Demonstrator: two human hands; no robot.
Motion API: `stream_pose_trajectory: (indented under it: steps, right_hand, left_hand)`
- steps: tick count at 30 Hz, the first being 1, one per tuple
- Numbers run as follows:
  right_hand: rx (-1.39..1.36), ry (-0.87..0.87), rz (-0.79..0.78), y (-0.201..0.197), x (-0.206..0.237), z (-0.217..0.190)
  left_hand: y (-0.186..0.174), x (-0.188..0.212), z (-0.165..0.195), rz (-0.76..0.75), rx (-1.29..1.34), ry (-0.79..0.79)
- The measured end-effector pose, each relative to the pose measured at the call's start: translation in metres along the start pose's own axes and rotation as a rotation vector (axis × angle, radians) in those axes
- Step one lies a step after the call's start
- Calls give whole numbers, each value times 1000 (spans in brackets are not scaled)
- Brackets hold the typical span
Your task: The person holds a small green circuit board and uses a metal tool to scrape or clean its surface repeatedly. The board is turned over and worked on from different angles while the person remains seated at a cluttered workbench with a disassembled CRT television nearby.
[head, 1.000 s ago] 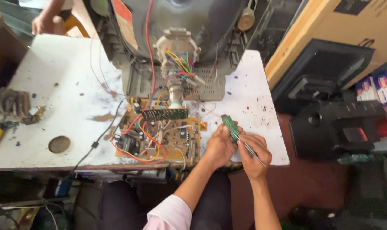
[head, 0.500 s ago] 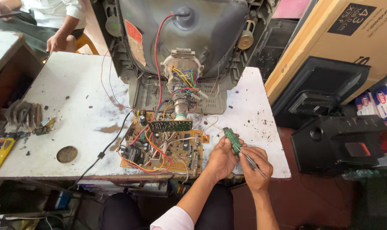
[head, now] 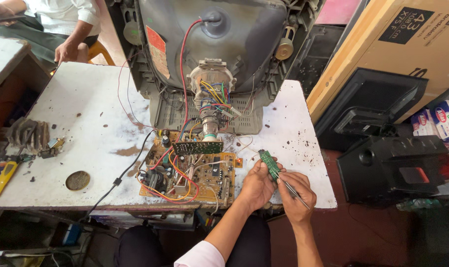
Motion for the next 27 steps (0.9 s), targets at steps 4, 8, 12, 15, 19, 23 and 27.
stream_pose_trajectory:
  steps: [4, 8, 12, 15, 19, 23, 27]
  right_hand:
    - [16, 4, -7, -1, 1, 0]
    - [32, -1, -8, 0, 1, 2]
    - [27, -26, -24, 2, 0, 4]
    - [23, -19, -19, 2, 1, 5]
    - [23, -14, -15, 1, 1, 5]
    - [20, -15, -18, 1, -1, 5]
    - [23, -9, -15, 0, 0, 5]
  left_hand:
    - [1, 1, -1, 3, -2, 2]
    - [2, 2, 1, 9, -8, -6]
    - [2, 1, 1, 18, -11, -1]
    - [1, 1, 2, 12, -19, 1]
    - [1, 0, 1, 16, -5, -4]
    - [2, 0, 1, 9, -1, -9]
    - [4, 1, 1, 8, 3, -12]
Point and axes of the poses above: each hand's wrist, its own x-axis away from the middle knuckle, its own y-axis out of the palm, z = x × y, the point moved 2 cm from there along -x, towards the middle knuckle, and after that the axes turned 11 degrees about x, right-handed, at the moved point
